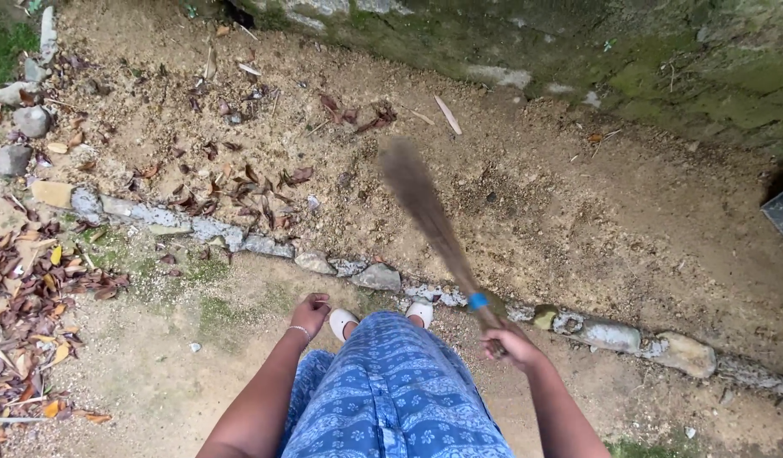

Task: Sweeping dry leaves and dirt from an outdoor ground surface using a broom.

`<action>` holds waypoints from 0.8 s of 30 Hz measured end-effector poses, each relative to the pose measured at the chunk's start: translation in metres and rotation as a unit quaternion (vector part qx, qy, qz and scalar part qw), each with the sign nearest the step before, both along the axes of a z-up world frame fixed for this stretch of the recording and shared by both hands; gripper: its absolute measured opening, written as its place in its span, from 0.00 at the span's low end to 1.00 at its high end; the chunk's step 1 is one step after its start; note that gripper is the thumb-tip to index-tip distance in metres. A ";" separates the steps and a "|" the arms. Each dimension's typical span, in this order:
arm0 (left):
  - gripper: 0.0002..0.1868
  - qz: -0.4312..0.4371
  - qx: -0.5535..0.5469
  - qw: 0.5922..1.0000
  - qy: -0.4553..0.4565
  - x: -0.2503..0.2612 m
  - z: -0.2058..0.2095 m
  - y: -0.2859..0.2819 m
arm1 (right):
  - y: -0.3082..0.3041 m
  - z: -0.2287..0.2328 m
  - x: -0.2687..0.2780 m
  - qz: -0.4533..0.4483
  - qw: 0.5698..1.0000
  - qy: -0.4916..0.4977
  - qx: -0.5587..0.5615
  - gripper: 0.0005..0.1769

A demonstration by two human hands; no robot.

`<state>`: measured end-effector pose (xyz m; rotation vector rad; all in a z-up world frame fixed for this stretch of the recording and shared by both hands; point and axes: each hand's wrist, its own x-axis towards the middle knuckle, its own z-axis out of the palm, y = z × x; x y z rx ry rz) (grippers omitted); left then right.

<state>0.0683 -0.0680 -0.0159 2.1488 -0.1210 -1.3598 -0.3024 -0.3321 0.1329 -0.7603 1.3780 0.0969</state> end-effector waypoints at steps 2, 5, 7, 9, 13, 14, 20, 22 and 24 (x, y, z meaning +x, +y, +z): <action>0.19 0.002 -0.008 1.000 0.006 -0.002 0.000 -0.002 | -0.023 -0.060 -0.069 0.038 0.991 0.118 -0.053 0.26; 0.18 0.024 -0.053 0.998 0.032 -0.009 0.006 0.001 | -0.044 -0.055 -0.117 -0.009 0.959 0.269 -0.093 0.20; 0.18 0.045 -0.092 0.994 0.046 -0.003 0.010 0.000 | -0.058 -0.041 -0.116 -0.092 0.946 0.299 -0.080 0.22; 0.19 0.056 -0.109 0.991 0.060 -0.004 0.009 0.002 | -0.069 -0.050 -0.115 -0.267 0.917 0.295 0.016 0.13; 0.19 0.070 -0.104 0.991 0.048 -0.002 0.015 0.011 | -0.027 -0.074 -0.047 -0.233 0.944 0.234 0.025 0.15; 0.19 0.053 -0.063 0.996 0.033 -0.003 0.012 0.014 | -0.010 -0.078 -0.019 -0.190 0.961 0.189 0.070 0.09; 0.29 0.020 0.063 0.996 0.062 -0.018 0.032 0.029 | 0.065 -0.060 0.167 0.034 0.957 0.002 0.289 0.10; 0.39 0.013 0.082 0.993 0.079 -0.025 0.054 0.018 | 0.065 -0.041 0.194 0.131 0.936 -0.021 0.325 0.12; 0.50 0.123 -0.004 0.987 0.103 -0.034 0.086 -0.004 | 0.055 -0.014 0.206 0.212 0.911 -0.058 0.348 0.11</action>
